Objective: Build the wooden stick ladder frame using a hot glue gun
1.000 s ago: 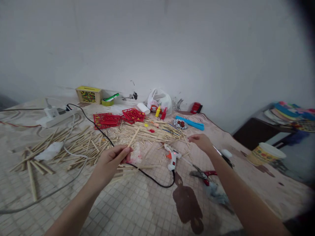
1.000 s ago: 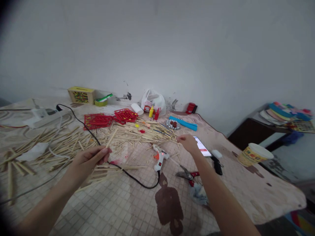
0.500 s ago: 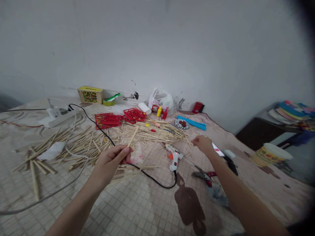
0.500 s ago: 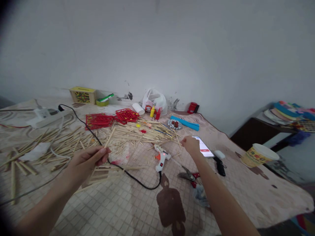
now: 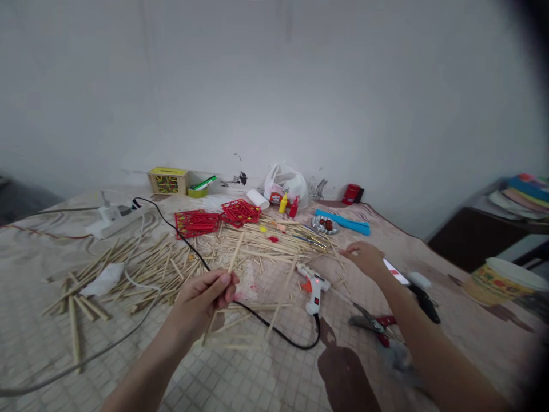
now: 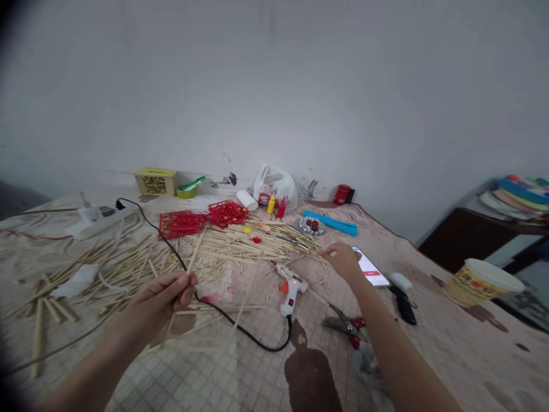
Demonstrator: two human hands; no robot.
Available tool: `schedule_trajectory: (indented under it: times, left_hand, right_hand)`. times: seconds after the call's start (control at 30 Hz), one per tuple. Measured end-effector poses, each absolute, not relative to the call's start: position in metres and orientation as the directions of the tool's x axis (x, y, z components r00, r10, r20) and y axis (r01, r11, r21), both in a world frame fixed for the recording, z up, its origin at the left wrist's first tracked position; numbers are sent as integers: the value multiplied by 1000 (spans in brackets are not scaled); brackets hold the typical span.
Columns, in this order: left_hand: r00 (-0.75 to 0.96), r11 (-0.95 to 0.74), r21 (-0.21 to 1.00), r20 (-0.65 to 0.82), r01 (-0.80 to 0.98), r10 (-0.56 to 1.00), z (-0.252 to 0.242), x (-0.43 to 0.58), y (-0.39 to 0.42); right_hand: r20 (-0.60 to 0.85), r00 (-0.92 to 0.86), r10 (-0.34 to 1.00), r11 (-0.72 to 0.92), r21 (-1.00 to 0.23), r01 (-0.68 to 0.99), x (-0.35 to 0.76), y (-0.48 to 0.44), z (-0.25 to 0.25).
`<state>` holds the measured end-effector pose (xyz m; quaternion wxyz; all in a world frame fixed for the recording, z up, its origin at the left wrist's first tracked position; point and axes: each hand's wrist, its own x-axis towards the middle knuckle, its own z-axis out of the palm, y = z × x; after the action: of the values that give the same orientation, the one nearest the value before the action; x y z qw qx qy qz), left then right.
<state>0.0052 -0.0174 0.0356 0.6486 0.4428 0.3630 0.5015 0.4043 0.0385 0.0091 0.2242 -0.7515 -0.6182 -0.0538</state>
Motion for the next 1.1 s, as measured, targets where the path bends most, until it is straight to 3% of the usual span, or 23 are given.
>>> schedule_trajectory:
  times: [0.17, 0.27, 0.37, 0.53, 0.7, 0.93, 1.1]
  left_hand:
    - [264, 102, 942, -15, -320, 964, 34, 8, -18]
    - [282, 85, 953, 0, -289, 960, 35, 8, -19]
    - [332, 54, 972, 25, -227, 943, 32, 7, -19]
    - [451, -74, 997, 82, -35, 889, 25, 4, -18]
    - [540, -142, 989, 97, 42, 836, 26, 4, -19]
    - [569, -145, 987, 78, 73, 818, 28, 4, -20]
    - [571, -95, 994, 47, 55, 820, 27, 4, -21]
  right_hand:
    - [406, 91, 909, 98, -421, 902, 370, 31, 30]
    - [431, 36, 901, 252, -592, 766, 339, 22, 51]
    - [421, -26, 907, 336, -685, 647, 306, 10, 79]
    - [388, -300, 871, 490, -647, 585, 261, -11, 117]
    - [271, -484, 832, 526, -662, 534, 241, -16, 128]
    - [199, -511, 836, 486, -701, 521, 236, -17, 125]
    - [255, -441, 861, 488, -660, 571, 242, -19, 126]
